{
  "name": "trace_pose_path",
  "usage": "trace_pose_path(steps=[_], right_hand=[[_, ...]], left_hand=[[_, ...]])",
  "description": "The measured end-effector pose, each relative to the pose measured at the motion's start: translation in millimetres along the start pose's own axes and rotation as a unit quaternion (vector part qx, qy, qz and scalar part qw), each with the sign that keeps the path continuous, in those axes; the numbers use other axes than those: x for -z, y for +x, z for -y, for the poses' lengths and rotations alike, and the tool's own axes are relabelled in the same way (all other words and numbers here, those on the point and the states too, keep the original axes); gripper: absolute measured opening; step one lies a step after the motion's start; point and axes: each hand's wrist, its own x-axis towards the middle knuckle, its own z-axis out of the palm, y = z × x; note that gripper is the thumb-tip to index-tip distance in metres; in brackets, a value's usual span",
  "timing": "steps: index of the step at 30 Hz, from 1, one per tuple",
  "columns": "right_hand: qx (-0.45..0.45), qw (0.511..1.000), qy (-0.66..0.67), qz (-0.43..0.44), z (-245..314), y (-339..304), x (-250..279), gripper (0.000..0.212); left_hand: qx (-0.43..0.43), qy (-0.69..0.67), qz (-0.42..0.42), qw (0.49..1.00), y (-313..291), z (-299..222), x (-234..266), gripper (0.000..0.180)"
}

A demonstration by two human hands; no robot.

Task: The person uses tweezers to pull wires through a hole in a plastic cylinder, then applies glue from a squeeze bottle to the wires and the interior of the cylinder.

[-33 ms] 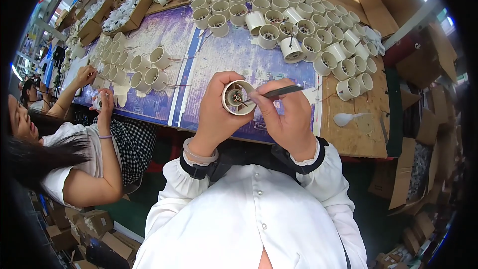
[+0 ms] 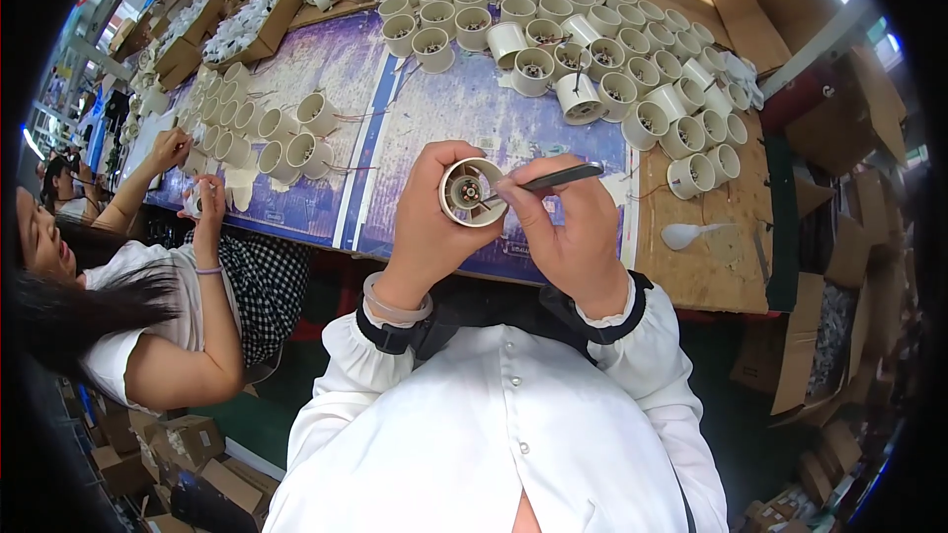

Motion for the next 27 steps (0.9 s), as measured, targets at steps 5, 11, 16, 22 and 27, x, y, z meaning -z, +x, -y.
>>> trace_pose_path(steps=[5, 11, 16, 22, 27], right_hand=[[-0.015, 0.998, 0.044, -0.031, -5.8, -4.3, -0.1, 0.01], [-0.026, 0.998, 0.057, -0.016, -7.8, -6.7, -2.3, 0.008], [-0.043, 0.997, 0.055, -0.022, -5.8, -7.8, -2.4, 0.01], [0.046, 0.998, -0.006, -0.034, -7.4, -5.5, -2.8, 0.015], [0.072, 0.996, -0.003, -0.058, -6.3, -7.2, 0.7, 0.015]], left_hand=[[0.017, 0.008, 0.002, 1.0, -0.9, -2.8, 0.5, 0.055], [0.013, 0.007, -0.002, 1.0, -0.1, -4.7, -0.4, 0.056], [0.008, 0.021, 0.003, 1.0, 0.3, -5.8, -0.1, 0.056], [0.014, 0.031, 0.005, 0.999, -1.7, -6.5, -1.4, 0.056], [0.001, 0.038, 0.005, 0.999, -0.8, -6.5, -1.1, 0.056]])
